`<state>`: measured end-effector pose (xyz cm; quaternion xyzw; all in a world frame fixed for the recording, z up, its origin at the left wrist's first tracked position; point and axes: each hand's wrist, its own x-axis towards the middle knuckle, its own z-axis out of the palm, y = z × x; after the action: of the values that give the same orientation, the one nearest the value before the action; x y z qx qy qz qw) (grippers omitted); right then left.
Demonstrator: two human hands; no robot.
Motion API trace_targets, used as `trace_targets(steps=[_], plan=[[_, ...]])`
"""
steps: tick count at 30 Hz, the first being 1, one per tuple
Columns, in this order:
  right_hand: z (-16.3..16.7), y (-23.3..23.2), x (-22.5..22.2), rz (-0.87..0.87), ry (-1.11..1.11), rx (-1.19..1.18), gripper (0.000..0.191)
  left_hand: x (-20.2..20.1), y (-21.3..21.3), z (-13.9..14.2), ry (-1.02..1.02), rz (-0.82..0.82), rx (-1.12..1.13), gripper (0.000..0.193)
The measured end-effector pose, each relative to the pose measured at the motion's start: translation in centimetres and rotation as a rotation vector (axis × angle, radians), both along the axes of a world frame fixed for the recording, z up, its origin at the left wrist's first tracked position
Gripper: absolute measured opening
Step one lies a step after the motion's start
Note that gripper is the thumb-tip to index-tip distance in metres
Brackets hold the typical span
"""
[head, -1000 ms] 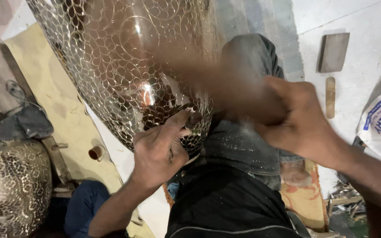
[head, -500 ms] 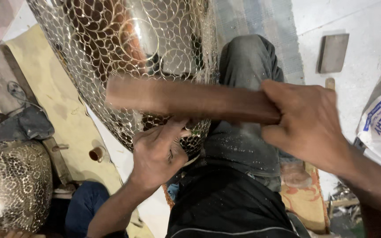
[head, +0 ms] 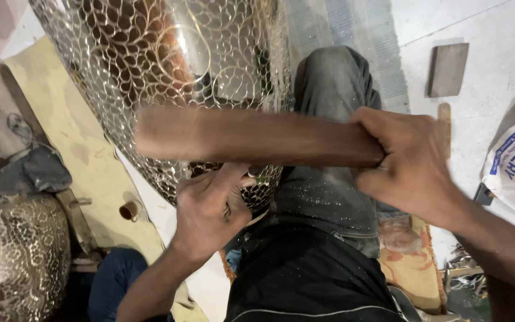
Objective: The person sits on the floor with a large engraved brass vase held between the legs and hammers a small punch against the vase surface using a wooden mallet, working the patterned design. The person repositions the punch on the vase repeatedly while striking.
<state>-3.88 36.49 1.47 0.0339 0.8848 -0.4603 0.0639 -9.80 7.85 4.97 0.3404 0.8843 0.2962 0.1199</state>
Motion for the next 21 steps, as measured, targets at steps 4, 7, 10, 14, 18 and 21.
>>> trace_targets(steps=[4,7,10,14,18,21], plan=[[-0.2,0.1,0.2,-0.002,-0.115,-0.089,0.029,-0.1,0.2,0.0,-0.028,-0.003,0.029,0.061],[-0.9,0.5,0.6,0.027,-0.159,-0.140,0.027,-0.2,0.0,0.1,-0.022,-0.032,0.031,0.061],[-1.7,0.8,0.9,0.061,-0.027,-0.078,0.034,0.0,0.0,0.1,-0.030,-0.009,0.017,0.060],[-2.4,0.5,1.2,-0.047,-0.009,-0.315,0.024,-0.1,0.0,-0.5,-0.023,0.006,0.001,0.058],[-2.4,0.7,1.5,0.028,-0.189,-0.261,0.036,0.0,0.0,-0.4,-0.002,-0.003,0.026,0.055],[-2.4,0.8,1.7,0.018,-0.072,-0.079,0.026,-0.1,0.0,0.0,-0.027,-0.014,0.019,0.062]])
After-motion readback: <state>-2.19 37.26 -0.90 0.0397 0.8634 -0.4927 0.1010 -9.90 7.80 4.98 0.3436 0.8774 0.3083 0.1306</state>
